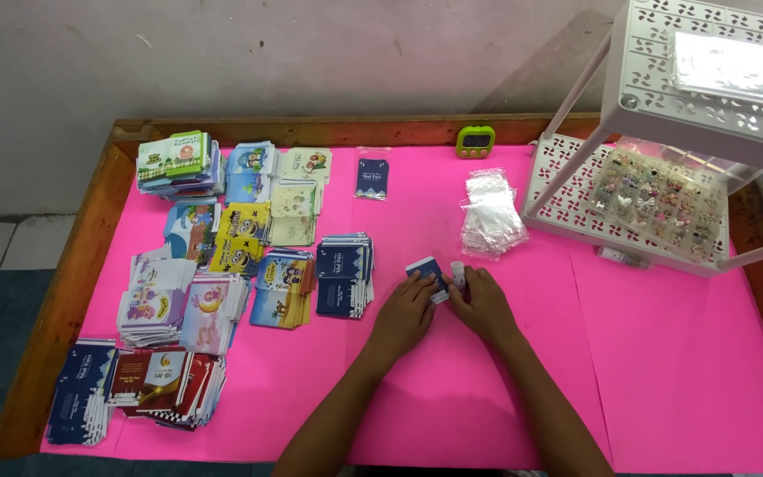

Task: Packaging small handcrafted cards into plastic sleeves and sealing them with stickers.

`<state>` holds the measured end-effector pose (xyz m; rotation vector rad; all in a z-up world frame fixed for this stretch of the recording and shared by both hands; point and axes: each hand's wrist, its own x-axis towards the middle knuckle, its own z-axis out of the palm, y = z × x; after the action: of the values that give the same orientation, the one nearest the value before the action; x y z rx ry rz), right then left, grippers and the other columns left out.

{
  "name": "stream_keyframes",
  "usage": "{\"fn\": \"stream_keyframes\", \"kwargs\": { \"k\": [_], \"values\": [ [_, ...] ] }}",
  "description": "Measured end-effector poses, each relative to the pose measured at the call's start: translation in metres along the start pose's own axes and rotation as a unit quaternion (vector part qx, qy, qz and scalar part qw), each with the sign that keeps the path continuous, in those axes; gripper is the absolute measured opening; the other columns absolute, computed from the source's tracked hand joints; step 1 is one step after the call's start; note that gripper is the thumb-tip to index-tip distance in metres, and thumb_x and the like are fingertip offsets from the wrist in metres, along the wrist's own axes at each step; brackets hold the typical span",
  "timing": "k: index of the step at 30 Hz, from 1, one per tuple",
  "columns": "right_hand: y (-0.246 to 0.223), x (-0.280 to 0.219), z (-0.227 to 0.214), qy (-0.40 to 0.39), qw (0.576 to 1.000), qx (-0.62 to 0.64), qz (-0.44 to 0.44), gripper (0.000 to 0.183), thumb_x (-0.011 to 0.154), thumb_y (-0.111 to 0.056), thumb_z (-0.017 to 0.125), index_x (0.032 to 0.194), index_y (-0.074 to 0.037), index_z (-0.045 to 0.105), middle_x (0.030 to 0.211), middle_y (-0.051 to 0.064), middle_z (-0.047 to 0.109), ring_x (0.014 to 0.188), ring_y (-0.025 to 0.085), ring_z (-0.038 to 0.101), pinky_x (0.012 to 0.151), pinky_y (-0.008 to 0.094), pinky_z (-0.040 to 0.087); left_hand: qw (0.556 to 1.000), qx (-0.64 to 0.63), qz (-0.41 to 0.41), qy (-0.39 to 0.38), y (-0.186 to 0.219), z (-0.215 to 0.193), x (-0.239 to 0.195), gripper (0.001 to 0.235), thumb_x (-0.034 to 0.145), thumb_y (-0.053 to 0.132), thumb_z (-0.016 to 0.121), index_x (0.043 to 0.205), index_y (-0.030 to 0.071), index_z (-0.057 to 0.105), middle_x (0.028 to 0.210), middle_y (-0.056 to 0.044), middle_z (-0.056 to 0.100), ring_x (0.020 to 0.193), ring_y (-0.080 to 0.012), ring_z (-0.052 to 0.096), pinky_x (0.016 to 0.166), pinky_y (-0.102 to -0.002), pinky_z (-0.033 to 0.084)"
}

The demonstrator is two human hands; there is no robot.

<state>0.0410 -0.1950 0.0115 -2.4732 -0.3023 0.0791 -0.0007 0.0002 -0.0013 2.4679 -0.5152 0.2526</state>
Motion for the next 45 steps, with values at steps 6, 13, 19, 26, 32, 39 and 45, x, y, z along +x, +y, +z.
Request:
{"fn": "stream_keyframes", "kwargs": {
  "k": [6, 13, 19, 26, 32, 39, 45],
  "values": [
    [0.002, -0.020, -0.003, 0.022, 0.999, -0.044, 0.000, 0.037, 0.094, -0.045, 0.057, 0.101, -0.009, 0.062, 0.081, 0.011, 0.056, 0.079, 0.030, 0.066, 0.068, 0.040, 0.054, 0.999, -0.012, -0.012, -0.028, 0.002, -0.007, 0.002, 0.034, 0.103, 0.017, 0.058, 0.135, 0.007, 0.063, 0.141, -0.013, 0.062, 0.141, -0.0355, 0.050, 0.119, -0.044, 0.037],
    [0.000, -0.026, 0.002, 0.091, 0.991, -0.087, -0.036, 0.034, 0.088, -0.048, 0.061, 0.087, -0.014, 0.062, 0.069, 0.005, 0.052, 0.062, 0.027, 0.064, 0.055, 0.036, 0.053, 0.998, -0.019, -0.028, -0.056, 0.007, -0.017, 0.006, 0.035, 0.104, 0.018, 0.056, 0.137, 0.008, 0.062, 0.142, -0.011, 0.061, 0.142, -0.0343, 0.048, 0.120, -0.043, 0.036],
    [-0.004, -0.032, 0.004, 0.153, 0.978, -0.125, -0.074, 0.031, 0.084, -0.049, 0.064, 0.077, -0.020, 0.057, 0.062, 0.001, 0.046, 0.056, 0.024, 0.061, 0.049, 0.033, 0.051, 0.999, -0.007, -0.019, -0.047, 0.007, -0.015, 0.003, 0.035, 0.103, 0.017, 0.058, 0.137, 0.009, 0.062, 0.141, -0.012, 0.061, 0.141, -0.0356, 0.049, 0.117, -0.046, 0.039],
    [0.003, -0.028, 0.006, 0.140, 0.986, -0.083, -0.040, 0.026, 0.087, -0.043, 0.063, 0.087, -0.017, 0.060, 0.067, 0.004, 0.053, 0.063, 0.027, 0.066, 0.055, 0.038, 0.055, 0.998, -0.016, -0.028, -0.047, 0.008, -0.016, 0.006, 0.034, 0.104, 0.019, 0.056, 0.136, 0.009, 0.062, 0.141, -0.012, 0.061, 0.141, -0.0360, 0.049, 0.117, -0.046, 0.038],
    [-0.006, -0.025, 0.000, 0.071, 0.997, -0.019, -0.011, 0.028, 0.090, -0.033, 0.060, 0.106, -0.010, 0.059, 0.081, 0.014, 0.059, 0.079, 0.038, 0.068, 0.065, 0.049, 0.056, 0.999, -0.006, -0.033, -0.017, 0.007, -0.014, 0.006, 0.031, 0.102, 0.021, 0.060, 0.131, 0.009, 0.065, 0.139, -0.016, 0.060, 0.139, -0.0396, 0.048, 0.118, -0.048, 0.037],
    [-0.017, -0.024, -0.008, 0.020, 0.990, 0.138, 0.018, 0.027, 0.089, -0.012, 0.063, 0.116, -0.012, 0.067, 0.082, 0.004, 0.071, 0.061, 0.014, 0.061, 0.057, 0.031, 0.049, 0.999, 0.014, -0.040, 0.033, 0.009, -0.004, 0.006, 0.039, 0.088, 0.023, 0.073, 0.125, 0.011, 0.067, 0.139, -0.013, 0.058, 0.135, -0.0362, 0.048, 0.107, -0.046, 0.042],
    [-0.017, -0.022, -0.008, 0.004, 0.988, 0.149, 0.047, 0.027, 0.093, -0.017, 0.059, 0.118, -0.011, 0.066, 0.082, 0.007, 0.075, 0.063, 0.018, 0.066, 0.060, 0.032, 0.050, 0.998, 0.032, -0.052, 0.025, 0.007, 0.001, 0.005, 0.041, 0.092, 0.030, 0.072, 0.128, 0.011, 0.065, 0.140, -0.011, 0.059, 0.137, -0.0353, 0.047, 0.108, -0.046, 0.042]
  ]
}}
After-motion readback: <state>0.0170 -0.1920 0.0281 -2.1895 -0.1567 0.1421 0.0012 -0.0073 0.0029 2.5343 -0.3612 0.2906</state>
